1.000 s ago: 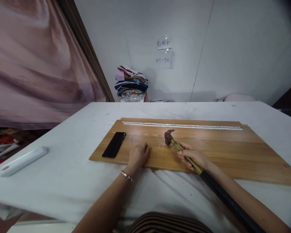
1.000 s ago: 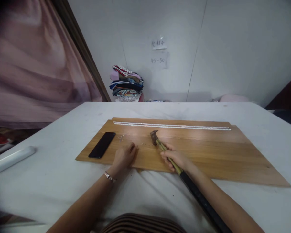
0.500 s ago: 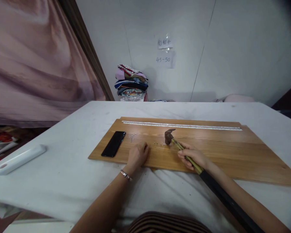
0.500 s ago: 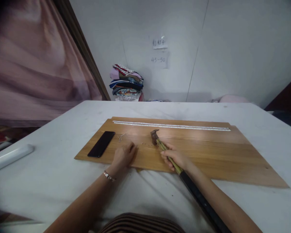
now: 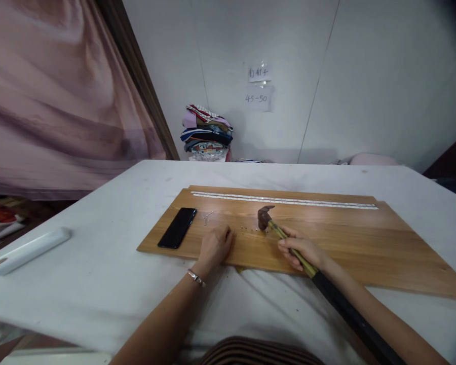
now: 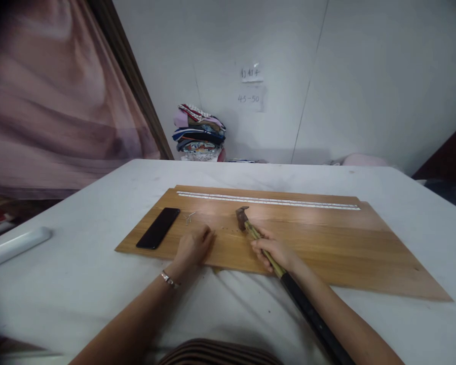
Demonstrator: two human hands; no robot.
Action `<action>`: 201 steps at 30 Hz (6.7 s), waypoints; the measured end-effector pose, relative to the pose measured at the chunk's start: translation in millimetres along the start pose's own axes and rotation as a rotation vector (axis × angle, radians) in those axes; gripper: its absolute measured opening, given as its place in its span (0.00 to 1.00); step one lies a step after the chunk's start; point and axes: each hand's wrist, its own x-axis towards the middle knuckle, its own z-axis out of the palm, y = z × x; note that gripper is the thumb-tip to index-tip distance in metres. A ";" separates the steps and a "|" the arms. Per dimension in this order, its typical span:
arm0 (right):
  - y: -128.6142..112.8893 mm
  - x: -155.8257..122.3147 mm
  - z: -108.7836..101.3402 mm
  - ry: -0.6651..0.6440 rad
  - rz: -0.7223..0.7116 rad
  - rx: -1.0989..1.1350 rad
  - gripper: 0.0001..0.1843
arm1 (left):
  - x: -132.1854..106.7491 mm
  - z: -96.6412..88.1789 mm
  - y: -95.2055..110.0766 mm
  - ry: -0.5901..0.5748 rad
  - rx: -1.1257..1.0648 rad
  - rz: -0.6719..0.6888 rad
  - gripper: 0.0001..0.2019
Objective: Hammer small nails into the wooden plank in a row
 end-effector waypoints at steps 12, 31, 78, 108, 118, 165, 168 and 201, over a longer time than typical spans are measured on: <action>3.9 1.8 -0.9 -0.018 0.014 0.005 0.37 | 1.0 -2.0 -0.2 -0.002 0.025 0.004 0.14; 3.8 0.7 -2.9 -0.021 0.005 -0.039 0.32 | -0.1 -3.8 2.6 -0.013 -0.011 0.000 0.14; 4.3 2.2 -0.8 0.000 0.012 -0.009 0.36 | 1.3 -2.9 0.6 -0.008 0.004 0.002 0.15; 7.6 3.6 -3.8 -0.024 0.006 -0.049 0.24 | 0.5 -3.3 1.8 0.018 -0.027 0.037 0.14; 0.3 -0.9 0.0 -0.002 -0.011 -0.075 0.31 | 1.0 -2.8 1.7 0.008 -0.030 0.035 0.14; 0.4 0.1 0.7 0.007 0.009 -0.048 0.30 | 1.3 -1.0 0.3 0.000 -0.037 0.035 0.13; 1.4 0.6 0.7 0.008 0.023 -0.033 0.29 | 1.1 -1.7 1.1 0.009 -0.039 0.038 0.13; 0.5 4.4 2.2 -0.023 -0.028 -0.040 0.39 | 3.8 -3.0 -2.6 -0.035 -0.012 0.001 0.14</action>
